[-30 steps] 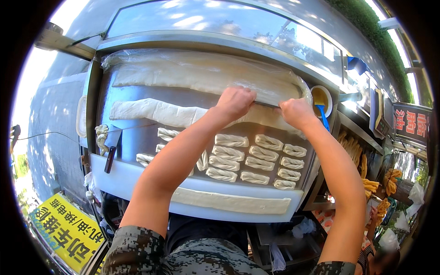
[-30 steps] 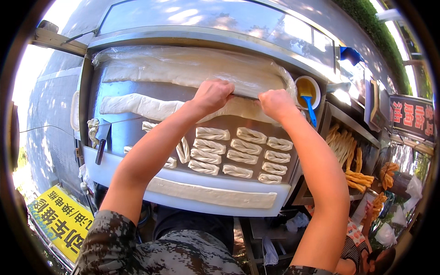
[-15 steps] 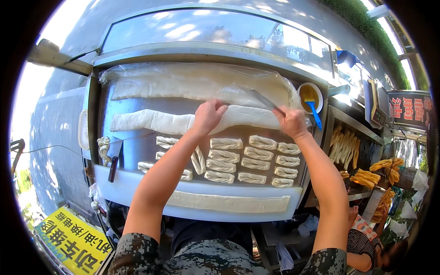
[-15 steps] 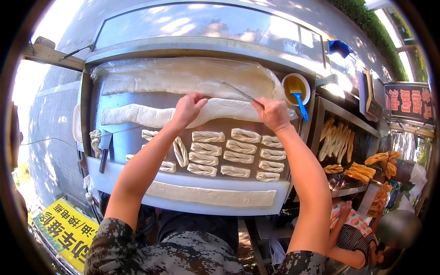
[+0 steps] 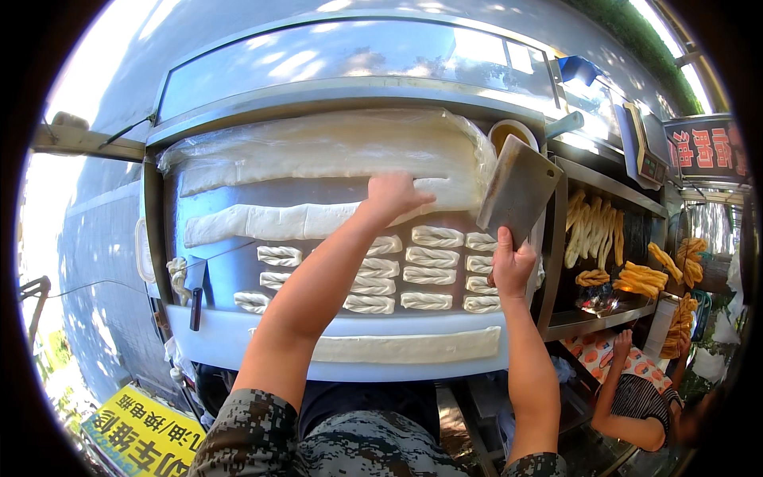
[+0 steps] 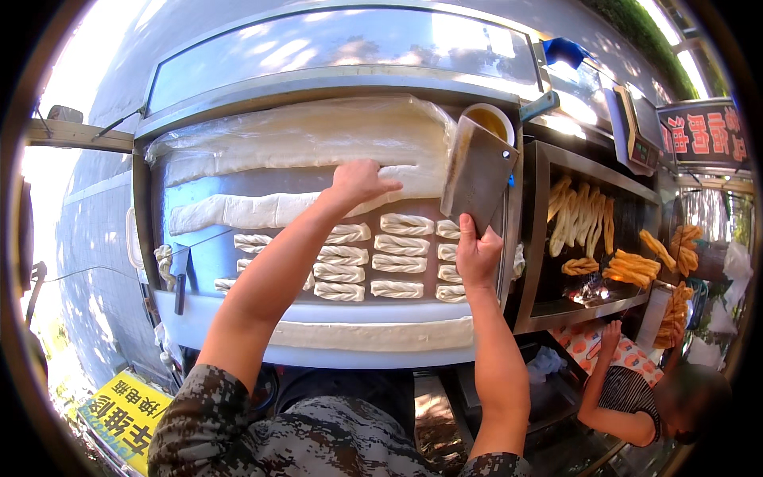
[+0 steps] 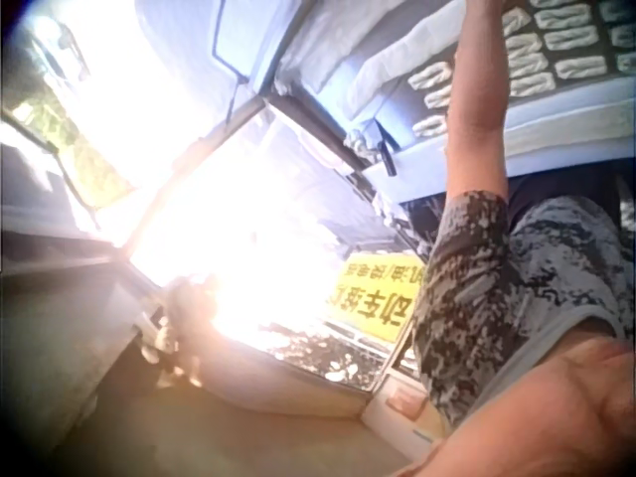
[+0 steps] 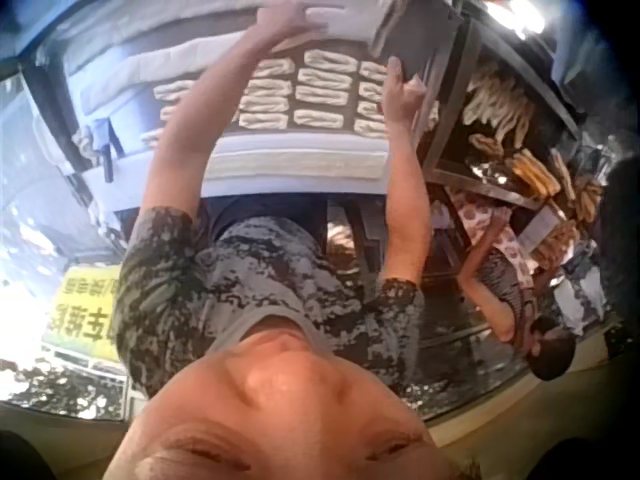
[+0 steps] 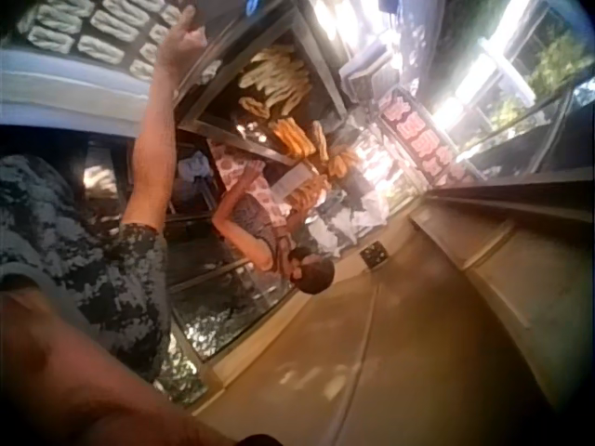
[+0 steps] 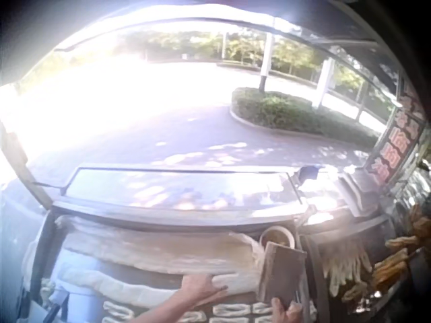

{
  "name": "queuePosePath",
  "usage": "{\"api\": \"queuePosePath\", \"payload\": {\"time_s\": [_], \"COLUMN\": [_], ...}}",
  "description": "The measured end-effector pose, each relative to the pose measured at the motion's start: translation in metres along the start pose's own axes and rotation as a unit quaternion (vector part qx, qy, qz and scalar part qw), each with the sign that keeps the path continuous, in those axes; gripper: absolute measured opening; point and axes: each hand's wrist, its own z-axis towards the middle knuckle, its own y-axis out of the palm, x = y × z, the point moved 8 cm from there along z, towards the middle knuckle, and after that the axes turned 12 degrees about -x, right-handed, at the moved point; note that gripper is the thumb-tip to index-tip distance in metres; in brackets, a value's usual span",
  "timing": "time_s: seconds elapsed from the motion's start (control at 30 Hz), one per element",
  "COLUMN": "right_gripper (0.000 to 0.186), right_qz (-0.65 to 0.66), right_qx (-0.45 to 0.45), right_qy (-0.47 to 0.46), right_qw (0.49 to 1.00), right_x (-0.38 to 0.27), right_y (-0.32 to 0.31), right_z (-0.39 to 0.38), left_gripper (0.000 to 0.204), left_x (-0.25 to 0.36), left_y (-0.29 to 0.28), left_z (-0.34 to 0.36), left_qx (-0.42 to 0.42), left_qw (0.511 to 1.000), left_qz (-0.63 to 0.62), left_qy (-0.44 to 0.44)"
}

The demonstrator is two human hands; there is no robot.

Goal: The person prepares dough strips by rolling, cutting, and pressing them with a chopstick, then places them into a deep fryer. They repeat this process for multiple pieces while another person manages the frying.

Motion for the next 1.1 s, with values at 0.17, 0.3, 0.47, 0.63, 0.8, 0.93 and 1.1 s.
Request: {"api": "queuePosePath", "payload": {"time_s": [0.17,0.3,0.47,0.63,0.8,0.93,1.1], "right_gripper": [0.037,0.041,0.043,0.033,0.036,0.031,0.036], "right_qz": [0.119,0.206,0.193,0.105,0.106,0.417,0.553], "right_qx": [0.072,0.138,0.181,0.054,-0.049,-0.026,0.077], "right_qy": [0.052,0.045,0.007,-0.116,0.023,0.34,0.267], "right_qw": [0.989,0.968,0.964,0.986,0.993,0.843,0.786], "right_x": [-0.007,-0.014,-0.048,-0.099,-0.032,0.096,0.096], "right_y": [0.007,0.025,0.052,0.108,0.126,0.109,0.064], "right_z": [-0.03,-0.033,-0.016,0.006,0.017,0.025,0.072], "left_gripper": [0.064,0.064,0.053,0.039,0.012,0.014,0.013], "left_x": [0.021,0.038,0.058,0.058,-0.003,-0.022,-0.021], "left_y": [0.019,0.017,0.005,-0.028,-0.066,-0.077,-0.076], "left_z": [0.004,-0.003,-0.067,-0.122,-0.131,-0.129,-0.112], "left_qx": [-0.032,-0.067,0.125,0.093,0.225,0.182,0.183], "left_qw": [0.999,0.995,0.958,0.917,0.952,0.957,0.947], "left_qz": [0.003,0.077,-0.064,-0.221,0.016,0.11,0.154], "left_qy": [0.018,0.005,0.249,0.319,0.209,0.197,0.214]}}
